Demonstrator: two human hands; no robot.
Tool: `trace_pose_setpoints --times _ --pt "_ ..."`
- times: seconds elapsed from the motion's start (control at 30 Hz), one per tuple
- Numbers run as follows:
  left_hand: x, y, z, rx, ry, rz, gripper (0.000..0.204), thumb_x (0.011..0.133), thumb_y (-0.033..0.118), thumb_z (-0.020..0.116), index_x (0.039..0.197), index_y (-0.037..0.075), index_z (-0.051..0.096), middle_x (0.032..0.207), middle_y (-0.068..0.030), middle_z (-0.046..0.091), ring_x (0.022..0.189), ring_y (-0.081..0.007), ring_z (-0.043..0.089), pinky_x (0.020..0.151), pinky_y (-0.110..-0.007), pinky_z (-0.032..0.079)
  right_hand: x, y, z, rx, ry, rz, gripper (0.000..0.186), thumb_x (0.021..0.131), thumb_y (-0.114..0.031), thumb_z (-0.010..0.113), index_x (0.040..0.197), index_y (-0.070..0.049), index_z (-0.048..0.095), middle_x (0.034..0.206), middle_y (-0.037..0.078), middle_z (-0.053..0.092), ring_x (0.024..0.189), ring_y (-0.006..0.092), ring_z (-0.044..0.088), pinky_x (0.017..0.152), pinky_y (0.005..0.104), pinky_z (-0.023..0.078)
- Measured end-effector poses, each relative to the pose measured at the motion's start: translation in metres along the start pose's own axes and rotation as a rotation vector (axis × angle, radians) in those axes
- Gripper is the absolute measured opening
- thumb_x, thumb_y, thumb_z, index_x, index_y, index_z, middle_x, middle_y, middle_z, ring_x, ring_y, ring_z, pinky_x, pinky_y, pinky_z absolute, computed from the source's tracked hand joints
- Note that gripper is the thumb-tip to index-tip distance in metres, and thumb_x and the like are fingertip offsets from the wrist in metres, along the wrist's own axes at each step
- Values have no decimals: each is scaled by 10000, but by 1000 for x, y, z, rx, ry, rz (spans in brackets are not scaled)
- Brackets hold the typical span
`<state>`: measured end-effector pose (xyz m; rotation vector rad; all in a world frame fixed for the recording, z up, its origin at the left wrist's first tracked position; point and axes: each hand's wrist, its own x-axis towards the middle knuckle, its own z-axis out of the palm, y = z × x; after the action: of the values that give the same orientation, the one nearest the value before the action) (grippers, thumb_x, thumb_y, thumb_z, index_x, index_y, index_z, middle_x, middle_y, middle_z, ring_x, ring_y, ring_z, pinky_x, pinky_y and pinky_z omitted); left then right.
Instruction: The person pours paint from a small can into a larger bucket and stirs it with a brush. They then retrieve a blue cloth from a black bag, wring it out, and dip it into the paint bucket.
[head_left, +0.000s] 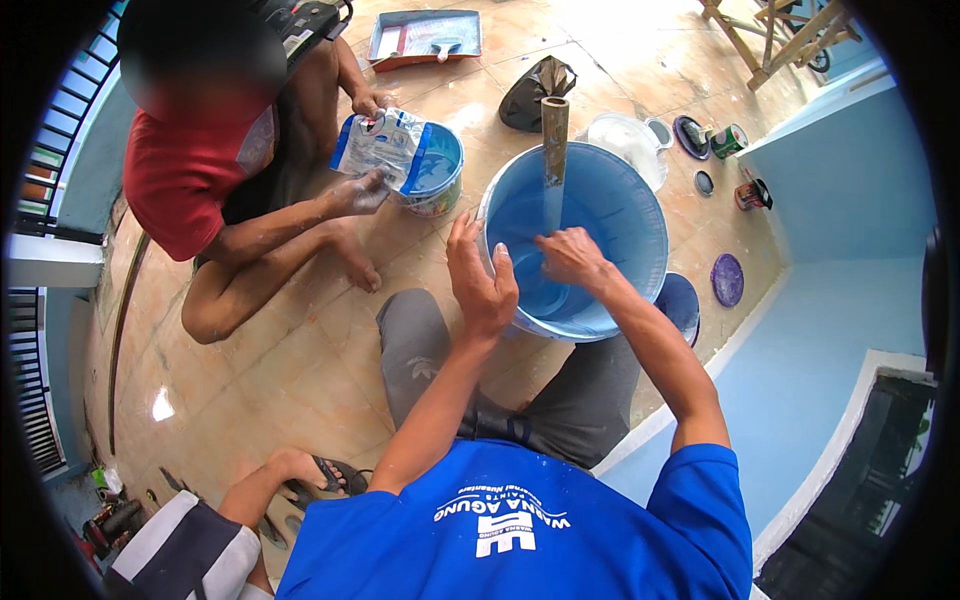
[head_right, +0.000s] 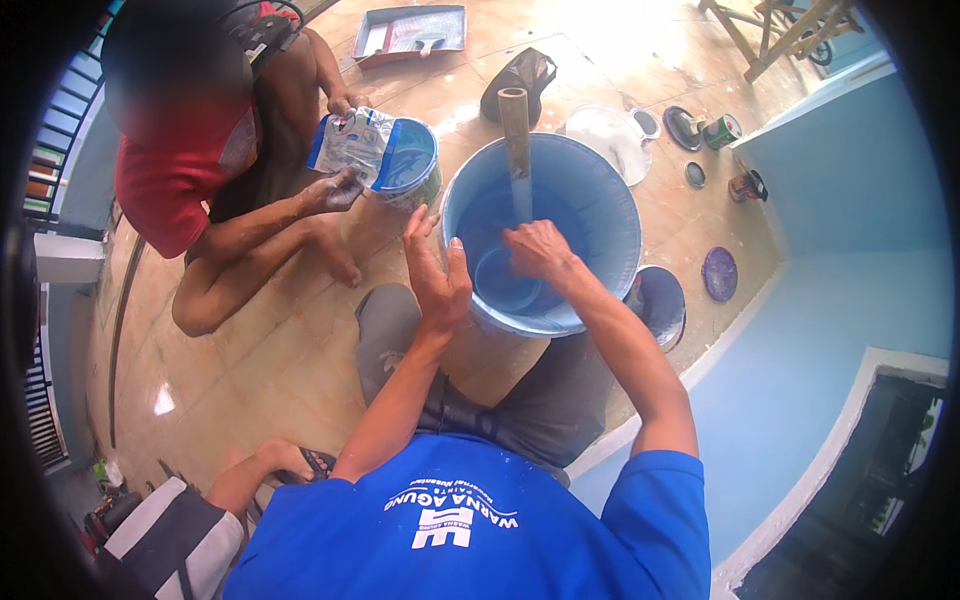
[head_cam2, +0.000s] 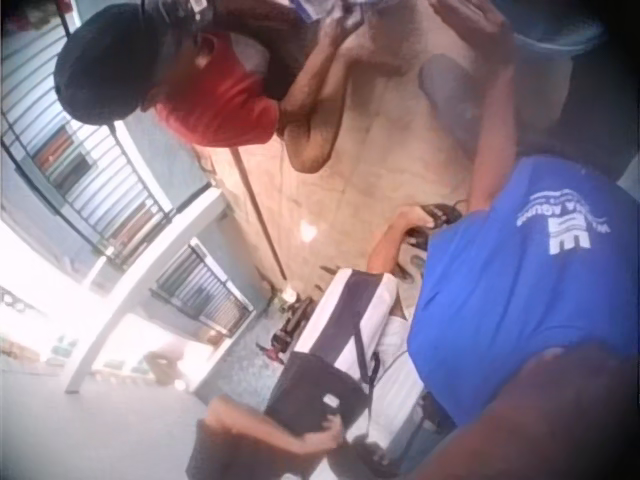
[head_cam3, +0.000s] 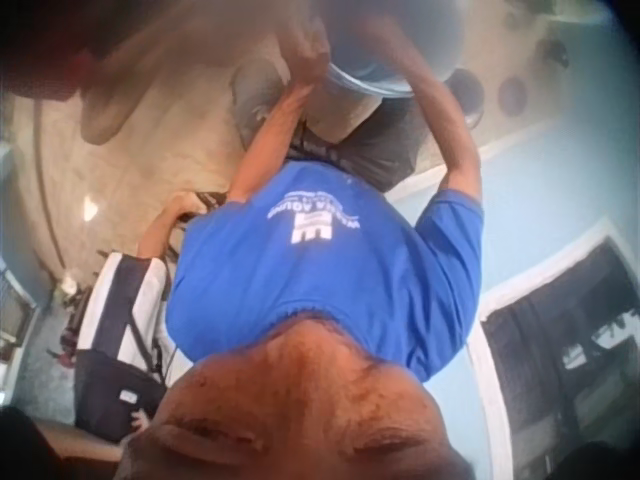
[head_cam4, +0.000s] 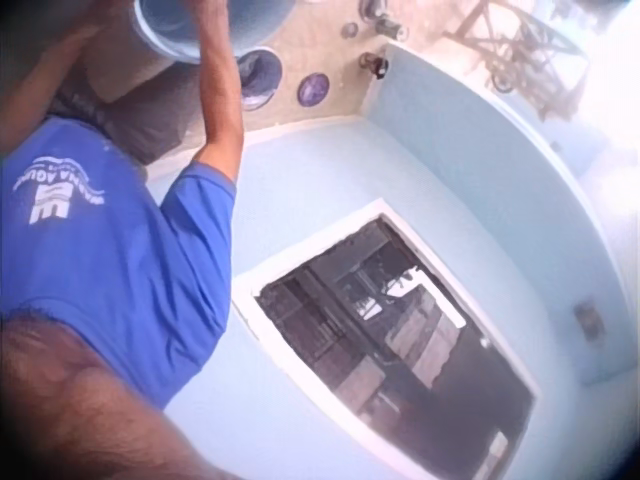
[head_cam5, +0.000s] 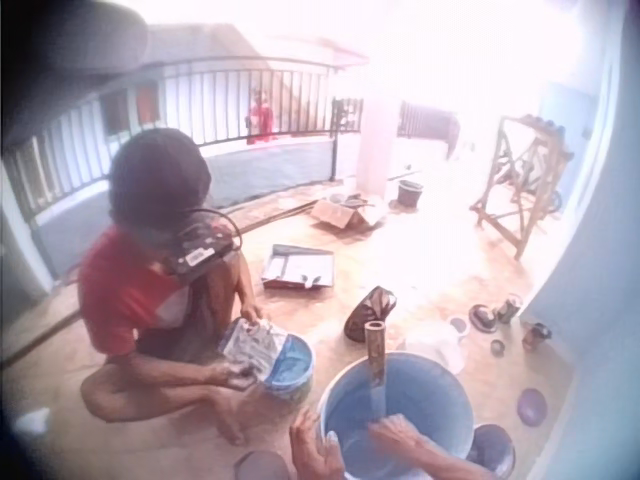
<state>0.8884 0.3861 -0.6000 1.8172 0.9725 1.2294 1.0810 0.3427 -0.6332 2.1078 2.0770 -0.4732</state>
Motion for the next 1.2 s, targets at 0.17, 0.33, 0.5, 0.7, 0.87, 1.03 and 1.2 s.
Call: trace_pose_setpoints --times 0.17,0.33,0.5,0.7,0.87,1.03,1.2 --pt "-8 -7 9 -23 72 -12 445 1001 114 468 1401 -70 401 1485 -264 402 1342 -385 443 1154 -467 330 -46 17 -23 280 267 213 239 783 -161 640 998 -58 664 829 221 709 833 400 708 750 509 555" --pt "-12 -8 21 -192 113 -168 471 1044 139 406 1462 -69 344 1458 -249 414 1321 -359 456 1140 -437 346 -91 35 -46 555 486 360 163 750 -64 698 874 -4 611 645 115 585 571 181 570 593 346 473" --pt "-13 -13 21 -193 83 -207 458 1051 148 381 1461 -57 360 1424 -226 440 1284 -326 492 1121 -414 375 -123 43 -63 607 560 413 163 759 -81 658 885 3 598 684 124 578 632 215 579 629 366 484" --pt "-12 -17 21 -220 87 -198 448 1053 152 383 1444 -69 374 1453 -230 424 1276 -319 502 1121 -415 378 -142 48 -77 512 577 519 205 733 -123 638 908 -18 618 754 200 664 727 366 682 704 443 525" --pt "-13 -16 21 -192 108 -184 422 1051 147 389 1407 -78 401 1474 -242 420 1283 -337 497 1122 -427 367 -144 43 -80 451 636 553 193 735 -136 645 887 -22 607 730 203 642 691 365 662 669 447 508" --pt "-14 -17 23 -186 130 -183 401 1048 145 396 1383 -75 417 1465 -249 427 1296 -354 486 1131 -436 355 -139 36 -79 444 699 548 163 737 -105 644 856 -21 571 705 199 618 668 365 645 643 454 493" --pt "-13 -20 21 -230 119 -148 400 1047 145 397 1381 -76 417 1459 -261 425 1330 -377 459 1146 -449 335 -137 29 -72 408 700 538 155 746 -84 633 835 -22 522 668 189 570 642 374 619 615 466 471"
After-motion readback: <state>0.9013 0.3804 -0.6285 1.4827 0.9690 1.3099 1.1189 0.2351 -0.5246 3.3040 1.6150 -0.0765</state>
